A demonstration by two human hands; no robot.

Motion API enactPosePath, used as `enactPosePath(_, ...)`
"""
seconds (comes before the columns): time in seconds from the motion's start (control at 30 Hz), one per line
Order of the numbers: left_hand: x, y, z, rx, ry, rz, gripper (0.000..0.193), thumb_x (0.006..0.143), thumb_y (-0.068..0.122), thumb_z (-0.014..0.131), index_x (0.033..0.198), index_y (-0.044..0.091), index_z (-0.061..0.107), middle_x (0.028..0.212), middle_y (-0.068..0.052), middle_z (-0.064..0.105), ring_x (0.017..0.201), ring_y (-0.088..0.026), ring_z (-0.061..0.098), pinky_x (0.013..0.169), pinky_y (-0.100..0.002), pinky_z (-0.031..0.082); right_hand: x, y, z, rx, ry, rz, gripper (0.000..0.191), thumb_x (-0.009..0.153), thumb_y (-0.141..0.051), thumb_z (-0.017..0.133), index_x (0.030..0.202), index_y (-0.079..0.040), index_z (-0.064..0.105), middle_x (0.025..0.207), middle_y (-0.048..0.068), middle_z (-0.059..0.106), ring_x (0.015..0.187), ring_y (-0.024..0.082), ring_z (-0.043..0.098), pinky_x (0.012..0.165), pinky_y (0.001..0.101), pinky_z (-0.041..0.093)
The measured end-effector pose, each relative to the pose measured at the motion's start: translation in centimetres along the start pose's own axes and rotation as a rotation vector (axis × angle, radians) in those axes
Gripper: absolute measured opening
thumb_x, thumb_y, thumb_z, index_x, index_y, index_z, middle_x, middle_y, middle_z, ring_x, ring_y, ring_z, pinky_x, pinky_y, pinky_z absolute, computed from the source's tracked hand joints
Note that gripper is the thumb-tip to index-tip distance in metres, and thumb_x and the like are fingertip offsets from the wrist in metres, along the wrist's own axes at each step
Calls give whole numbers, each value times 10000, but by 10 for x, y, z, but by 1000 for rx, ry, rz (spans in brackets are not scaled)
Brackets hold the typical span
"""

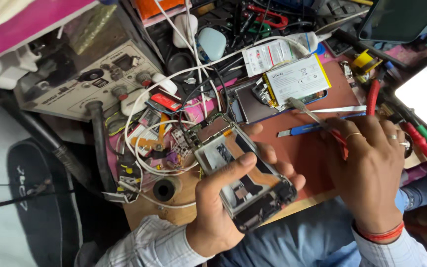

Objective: The person disassembles a smartphone at a cluttered repair workbench. They pry open the phone's back cover and frame by hand, lift out the internal assembly, brush debris off the components, and handle and peel the battery pack out of the device.

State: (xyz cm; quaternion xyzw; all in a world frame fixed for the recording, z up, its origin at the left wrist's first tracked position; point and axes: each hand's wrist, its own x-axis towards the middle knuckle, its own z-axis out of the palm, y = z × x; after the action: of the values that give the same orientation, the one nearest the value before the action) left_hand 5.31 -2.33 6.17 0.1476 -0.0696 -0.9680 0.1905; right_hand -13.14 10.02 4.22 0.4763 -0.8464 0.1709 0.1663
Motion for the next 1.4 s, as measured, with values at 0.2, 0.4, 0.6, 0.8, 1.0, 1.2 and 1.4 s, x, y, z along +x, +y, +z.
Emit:
enactPosePath(0.2, 12, 7, 2, 83, 4, 89, 454, 1002, 144, 561, 1445, 85, 483, 1107, -97, 596, 1096, -281, 646, 1065, -589, 504, -18, -2, -12, 325, 140, 87, 187, 950, 19, 761, 1116, -11, 680, 1051, 119, 629, 979, 280, 592, 857, 383, 469)
enactPosePath(0.4, 16, 6, 0, 134, 36, 194, 472, 973, 136, 575, 1433, 68, 491, 1094, -92, 591, 1073, -273, 647, 1043, -597, 514, -78, -45, -9, 969, 136, 67, 323, 785, 109, 571, 1062, -52, 611, 1000, 105, 582, 907, 206, 639, 865, 351, 571)
enactPosePath(0.6, 16, 5, -1, 158, 40, 201, 476, 971, 131, 577, 1434, 58, 498, 1085, -96, 595, 1057, -273, 648, 1026, -591, 521, -87, -73, -2, 1175, 91, 399, 295, 789, 101, 724, 1060, -1, 670, 1053, 128, 605, 815, 152, 657, 619, 218, 519)
enactPosePath(0.8, 18, 5, -2, 128, -61, 209, 480, 988, 107, 593, 1454, 79, 481, 1120, -93, 594, 1100, -272, 639, 1055, -586, 505, -73, -49, 14, 1153, 314, 275, 186, 882, 89, 577, 1051, 24, 533, 972, 98, 602, 863, 169, 638, 778, 312, 549)
enactPosePath(1.0, 14, 8, -2, 158, -102, 184, 519, 984, 85, 570, 1484, 76, 432, 1131, -108, 588, 1110, -272, 635, 1067, -592, 503, -77, -46, -6, 758, 328, 265, 204, 846, 163, 641, 1036, 89, 638, 934, 197, 631, 796, 231, 637, 674, 317, 503)
enactPosePath(1.2, 12, 2, 4, 216, -61, 248, 544, 980, 59, 554, 1500, 50, 397, 1119, -111, 580, 1091, -271, 631, 1043, -606, 516, -71, -65, -7, 1025, 285, 154, 339, 774, 217, 630, 1084, 86, 667, 999, 182, 626, 803, 168, 678, 695, 241, 581)
enactPosePath(1.4, 9, -5, 7, 200, 15, 230, 546, 945, 32, 565, 1467, 62, 407, 1083, -96, 578, 1065, -262, 637, 1016, -593, 540, -85, -79, 2, 984, 348, 276, 283, 793, 215, 732, 1026, 63, 674, 1013, 186, 643, 837, 167, 658, 716, 226, 554)
